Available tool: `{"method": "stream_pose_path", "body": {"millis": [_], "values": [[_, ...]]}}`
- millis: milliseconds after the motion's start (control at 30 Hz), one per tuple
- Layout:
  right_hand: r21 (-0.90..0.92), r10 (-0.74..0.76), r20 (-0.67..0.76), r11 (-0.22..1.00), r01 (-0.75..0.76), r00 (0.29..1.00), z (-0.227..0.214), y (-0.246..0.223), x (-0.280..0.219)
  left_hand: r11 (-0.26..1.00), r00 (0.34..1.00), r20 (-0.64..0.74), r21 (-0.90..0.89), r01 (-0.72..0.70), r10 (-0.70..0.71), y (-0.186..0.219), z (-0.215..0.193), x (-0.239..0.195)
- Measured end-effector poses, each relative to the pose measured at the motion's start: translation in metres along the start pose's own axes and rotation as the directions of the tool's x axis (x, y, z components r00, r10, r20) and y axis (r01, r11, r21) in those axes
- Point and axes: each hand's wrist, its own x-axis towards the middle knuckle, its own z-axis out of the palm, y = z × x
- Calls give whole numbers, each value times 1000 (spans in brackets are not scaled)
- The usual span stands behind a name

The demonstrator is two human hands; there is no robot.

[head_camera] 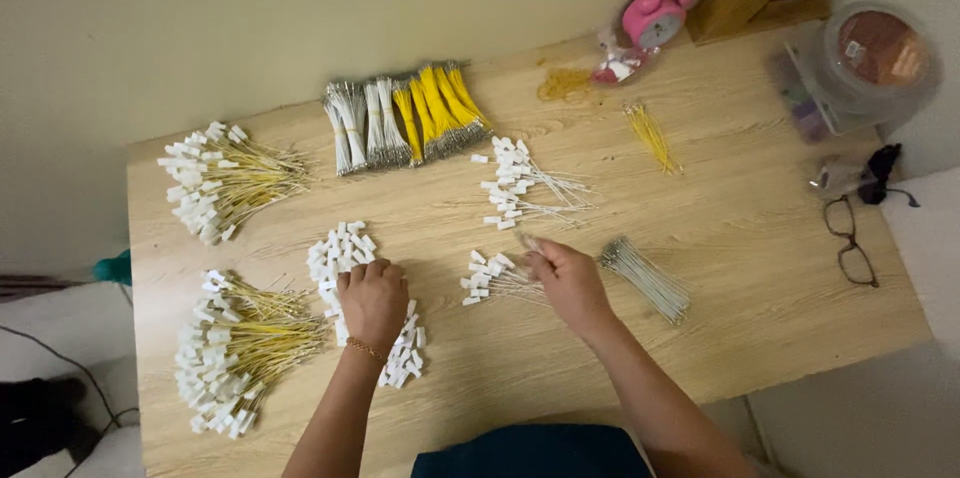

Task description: The person is manually inserting thin metal wires into white plastic connector housings on a wooden assembly table.

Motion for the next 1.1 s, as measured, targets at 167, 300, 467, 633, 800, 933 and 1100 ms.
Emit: {"method": "stream_pose_path", "body": {"millis": [167, 300, 467, 633, 800, 933, 1100], "values": [[315, 71, -41, 947, -55, 997, -13, -4, 5, 775, 977, 210, -610, 164, -42, 42, -81, 36], [459, 55, -30, 888, -35, 998, -22, -18, -1, 255, 973, 231, -941, 224, -2, 87, -129, 50], [387, 59, -31, 921, -43, 998, -28, -31, -7, -37, 959, 276, -960, 279, 67, 119, -159, 55], [306, 33, -74, 952, -9, 997, -35, -57, -21, -217, 945, 317, -919, 328, 85, 130, -170, 53], [319, -12, -91, 947, 41, 996, -40, -64, -25, -348, 916, 395, -850, 395, 76, 129, -183, 48], [290, -31, -96, 955, 57, 995, -41, -65, -26, -429, 912, 402, -810, 398, 88, 130, -180, 46], [129, -113, -101, 984, 125, 989, -47, -83, -30, -536, 908, 410, -750, 388, 82, 129, -181, 44]]}}
